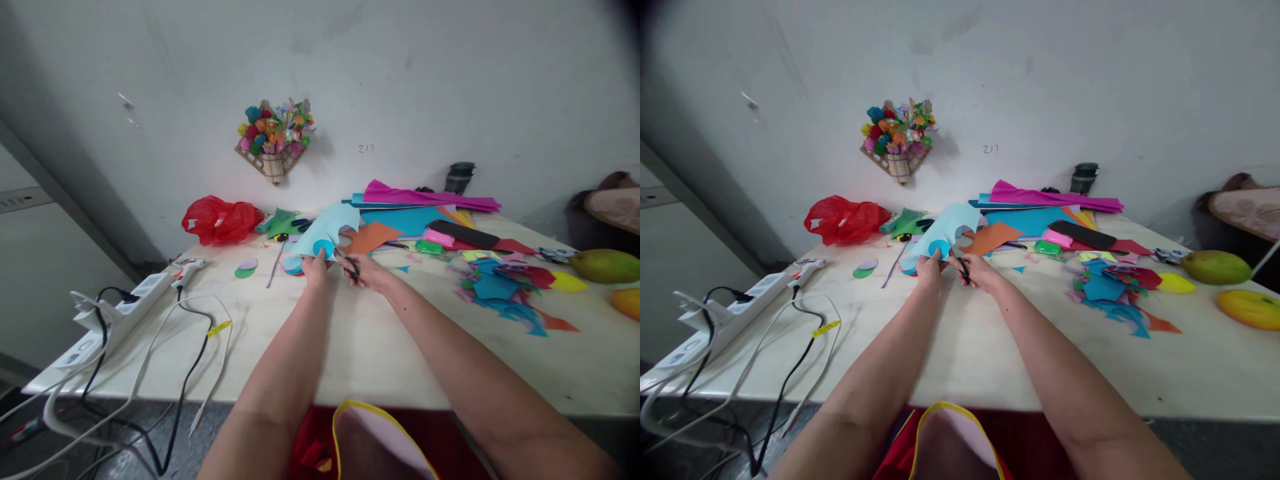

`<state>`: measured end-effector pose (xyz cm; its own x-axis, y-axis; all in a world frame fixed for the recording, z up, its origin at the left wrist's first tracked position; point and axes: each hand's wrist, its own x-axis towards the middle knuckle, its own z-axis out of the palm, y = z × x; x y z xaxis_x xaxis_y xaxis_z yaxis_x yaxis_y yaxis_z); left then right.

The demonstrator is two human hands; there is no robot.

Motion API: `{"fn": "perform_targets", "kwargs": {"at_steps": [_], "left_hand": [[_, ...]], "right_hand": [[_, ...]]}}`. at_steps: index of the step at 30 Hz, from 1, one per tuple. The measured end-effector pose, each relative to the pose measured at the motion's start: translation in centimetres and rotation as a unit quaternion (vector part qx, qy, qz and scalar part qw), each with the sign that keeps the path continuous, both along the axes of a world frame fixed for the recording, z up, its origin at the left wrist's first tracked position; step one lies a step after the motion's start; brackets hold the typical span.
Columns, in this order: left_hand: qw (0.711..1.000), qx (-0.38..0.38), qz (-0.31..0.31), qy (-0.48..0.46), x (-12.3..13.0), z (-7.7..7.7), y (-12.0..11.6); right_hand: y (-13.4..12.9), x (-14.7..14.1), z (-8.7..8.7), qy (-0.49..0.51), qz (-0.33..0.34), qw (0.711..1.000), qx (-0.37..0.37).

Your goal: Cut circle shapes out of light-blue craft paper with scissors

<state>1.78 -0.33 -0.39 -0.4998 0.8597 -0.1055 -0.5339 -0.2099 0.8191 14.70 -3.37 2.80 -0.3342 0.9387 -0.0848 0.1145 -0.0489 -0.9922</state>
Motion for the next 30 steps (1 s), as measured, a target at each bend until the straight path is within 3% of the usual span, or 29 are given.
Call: {"fn": "perform_targets", "kwargs": {"at_steps": [15,21,30], "left_hand": [[1.0,-0.015,0.005,0.007,-0.02,0.33,-0.04],[0.999,0.01,-0.036,0.015,-0.38,0.18,0.09],[0.998,0.029,-0.048,0.032,-0.59,-0.19,0.12]], "right_hand": [[-0.04,-0.31,0.14,-0.024,-0.018,1.0,0.007],[0.04,0.22,0.27,-0.027,-0.016,0.999,0.011],[0.46,0.45,0.03,-0.04,-0.009,0.999,0.022]]}}
